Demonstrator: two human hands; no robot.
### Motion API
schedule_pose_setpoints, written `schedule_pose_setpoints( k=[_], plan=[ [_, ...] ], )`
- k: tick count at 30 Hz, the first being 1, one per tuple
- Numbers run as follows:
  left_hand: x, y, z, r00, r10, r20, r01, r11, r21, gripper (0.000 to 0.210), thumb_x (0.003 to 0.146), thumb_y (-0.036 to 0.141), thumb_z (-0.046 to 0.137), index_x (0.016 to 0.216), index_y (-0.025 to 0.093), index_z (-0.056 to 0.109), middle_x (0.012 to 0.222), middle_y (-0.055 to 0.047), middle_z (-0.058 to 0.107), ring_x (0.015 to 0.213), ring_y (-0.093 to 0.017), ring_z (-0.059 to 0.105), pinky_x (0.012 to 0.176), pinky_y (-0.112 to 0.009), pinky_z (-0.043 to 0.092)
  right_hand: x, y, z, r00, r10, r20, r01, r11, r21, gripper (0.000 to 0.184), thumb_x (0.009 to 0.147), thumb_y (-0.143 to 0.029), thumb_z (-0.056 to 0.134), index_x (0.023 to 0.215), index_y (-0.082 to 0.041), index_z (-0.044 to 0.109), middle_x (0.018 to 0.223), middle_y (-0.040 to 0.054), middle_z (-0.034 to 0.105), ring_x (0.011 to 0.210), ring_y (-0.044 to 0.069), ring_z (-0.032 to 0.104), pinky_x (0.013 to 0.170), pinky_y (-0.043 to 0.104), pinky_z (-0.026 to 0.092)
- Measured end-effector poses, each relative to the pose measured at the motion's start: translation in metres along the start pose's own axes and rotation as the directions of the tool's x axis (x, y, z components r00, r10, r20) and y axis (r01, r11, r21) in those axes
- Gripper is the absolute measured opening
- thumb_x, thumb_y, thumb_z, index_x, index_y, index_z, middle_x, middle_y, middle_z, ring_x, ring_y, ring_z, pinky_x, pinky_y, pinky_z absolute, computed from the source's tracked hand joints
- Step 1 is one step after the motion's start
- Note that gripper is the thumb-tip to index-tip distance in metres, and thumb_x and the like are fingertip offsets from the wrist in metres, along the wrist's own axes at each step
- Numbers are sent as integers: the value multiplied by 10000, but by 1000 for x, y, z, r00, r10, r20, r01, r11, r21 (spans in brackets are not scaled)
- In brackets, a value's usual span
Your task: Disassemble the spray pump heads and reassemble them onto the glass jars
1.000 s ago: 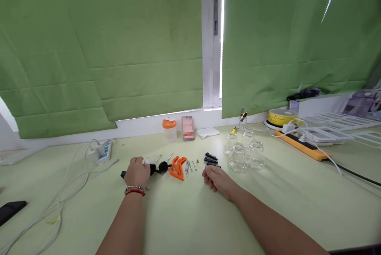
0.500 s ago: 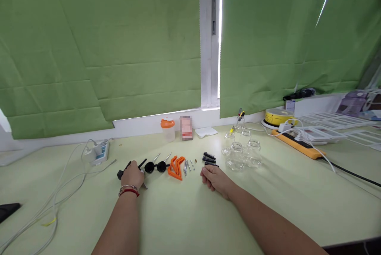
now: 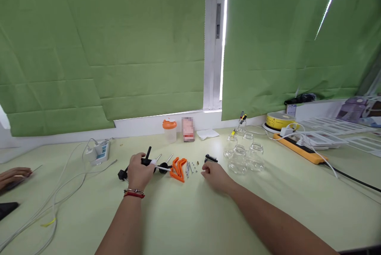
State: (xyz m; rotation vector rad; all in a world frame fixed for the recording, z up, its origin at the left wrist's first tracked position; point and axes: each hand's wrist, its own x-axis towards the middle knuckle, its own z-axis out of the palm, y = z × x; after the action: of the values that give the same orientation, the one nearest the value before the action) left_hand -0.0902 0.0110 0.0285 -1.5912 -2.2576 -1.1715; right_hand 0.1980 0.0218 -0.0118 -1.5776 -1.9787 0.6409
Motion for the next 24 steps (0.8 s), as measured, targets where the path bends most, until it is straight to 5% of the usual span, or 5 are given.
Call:
schedule_pose_setpoints(
  k=[6,11,19,24],
  plan=[
    [-18,18,11,977,213,-4,-208,950,-232,248,675,419,609,758,210,503,767,-12,553,702,-178,548,659,-281,452,42,-11,2,997,29,-69,-44,973,-227,147,817,-250,564,863,-163,674,1021,96,596,831,196,601,673,280,394],
    [-21,20,15,981,168,94,-144,963,-227,221,716,390,571,845,229,491,737,5,588,634,-171,553,587,-266,422,57,-15,13,991,68,-115,-104,934,-342,184,817,-284,581,817,-143,699,987,118,604,821,216,609,650,289,392],
    [-22,23,8,985,142,102,-99,935,-341,524,764,546,525,1147,215,390,917,-44,613,615,-181,600,583,-290,443,56,-10,24,991,34,-132,-82,920,-382,177,821,-192,552,749,-132,703,929,128,637,853,237,603,656,294,386],
    [-26,29,8,975,150,167,-42,853,-520,443,803,525,494,1136,233,496,637,35,569,528,-153,563,563,-262,454,42,-18,13,986,-17,-165,-34,953,-303,200,867,-230,494,813,-159,673,942,98,633,820,197,595,639,276,394]
  ],
)
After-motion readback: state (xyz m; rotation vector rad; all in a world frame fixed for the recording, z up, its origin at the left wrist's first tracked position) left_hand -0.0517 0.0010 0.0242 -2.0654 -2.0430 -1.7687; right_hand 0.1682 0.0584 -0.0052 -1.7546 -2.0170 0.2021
